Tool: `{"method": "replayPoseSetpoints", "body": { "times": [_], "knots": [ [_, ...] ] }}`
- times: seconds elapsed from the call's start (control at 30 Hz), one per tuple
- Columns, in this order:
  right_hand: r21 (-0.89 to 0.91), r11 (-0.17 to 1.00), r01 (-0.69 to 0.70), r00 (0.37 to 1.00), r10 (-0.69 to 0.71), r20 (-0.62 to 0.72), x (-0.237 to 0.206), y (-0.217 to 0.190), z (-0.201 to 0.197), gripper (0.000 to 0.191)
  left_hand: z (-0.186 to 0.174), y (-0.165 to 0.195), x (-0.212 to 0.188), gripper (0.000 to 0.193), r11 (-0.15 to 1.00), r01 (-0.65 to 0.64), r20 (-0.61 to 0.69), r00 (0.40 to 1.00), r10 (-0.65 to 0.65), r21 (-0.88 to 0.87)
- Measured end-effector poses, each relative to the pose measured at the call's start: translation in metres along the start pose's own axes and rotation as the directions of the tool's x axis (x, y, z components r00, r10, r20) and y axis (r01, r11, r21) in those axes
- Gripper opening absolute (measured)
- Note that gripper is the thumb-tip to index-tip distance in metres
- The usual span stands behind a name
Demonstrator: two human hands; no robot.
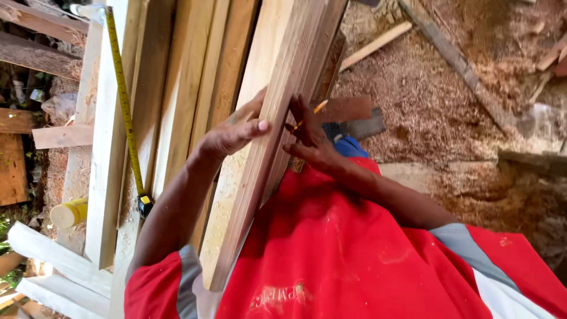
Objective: The person measures wooden planks with a tape measure and marks cut lines using a try square and a pencil. They reposition planks on the stack, square the tool against the board edges, and draw straight guide lines across several boards.
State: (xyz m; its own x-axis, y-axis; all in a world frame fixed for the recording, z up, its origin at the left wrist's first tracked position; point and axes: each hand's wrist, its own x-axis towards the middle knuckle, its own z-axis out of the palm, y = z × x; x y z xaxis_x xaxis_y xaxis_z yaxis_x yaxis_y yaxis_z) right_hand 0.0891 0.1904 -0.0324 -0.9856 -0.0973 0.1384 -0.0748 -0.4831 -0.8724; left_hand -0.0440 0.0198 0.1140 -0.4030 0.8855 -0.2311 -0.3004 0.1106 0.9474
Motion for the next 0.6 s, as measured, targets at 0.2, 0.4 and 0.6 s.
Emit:
{"method": "replayPoseSetpoints", "body": {
  "times": [0.2, 0.4, 0.6],
  "knots": [
    [0.032, 0.999, -0.043, 0.999, 0.044, -0.021, -0.0008, -0.0035, 0.0005, 0.117, 0.0026, 0.0026, -0.0002, 0.122, 0.999, -0.037, 0.015, 0.999, 0.037, 0.031],
    [-0.012, 0.998, -0.065, 0.997, 0.065, -0.046, 0.0017, -0.0044, 0.0032, 0.119, 0.0005, 0.0032, -0.0001, 0.124, 0.993, -0.035, 0.009, 0.999, 0.035, 0.113],
    [-0.035, 0.992, -0.120, 0.991, 0.118, -0.066, 0.0024, -0.0075, -0.0004, 0.118, -0.0014, 0.0032, 0.0004, 0.128, 0.989, -0.023, -0.014, 1.000, 0.025, 0.148]
  ]
}}
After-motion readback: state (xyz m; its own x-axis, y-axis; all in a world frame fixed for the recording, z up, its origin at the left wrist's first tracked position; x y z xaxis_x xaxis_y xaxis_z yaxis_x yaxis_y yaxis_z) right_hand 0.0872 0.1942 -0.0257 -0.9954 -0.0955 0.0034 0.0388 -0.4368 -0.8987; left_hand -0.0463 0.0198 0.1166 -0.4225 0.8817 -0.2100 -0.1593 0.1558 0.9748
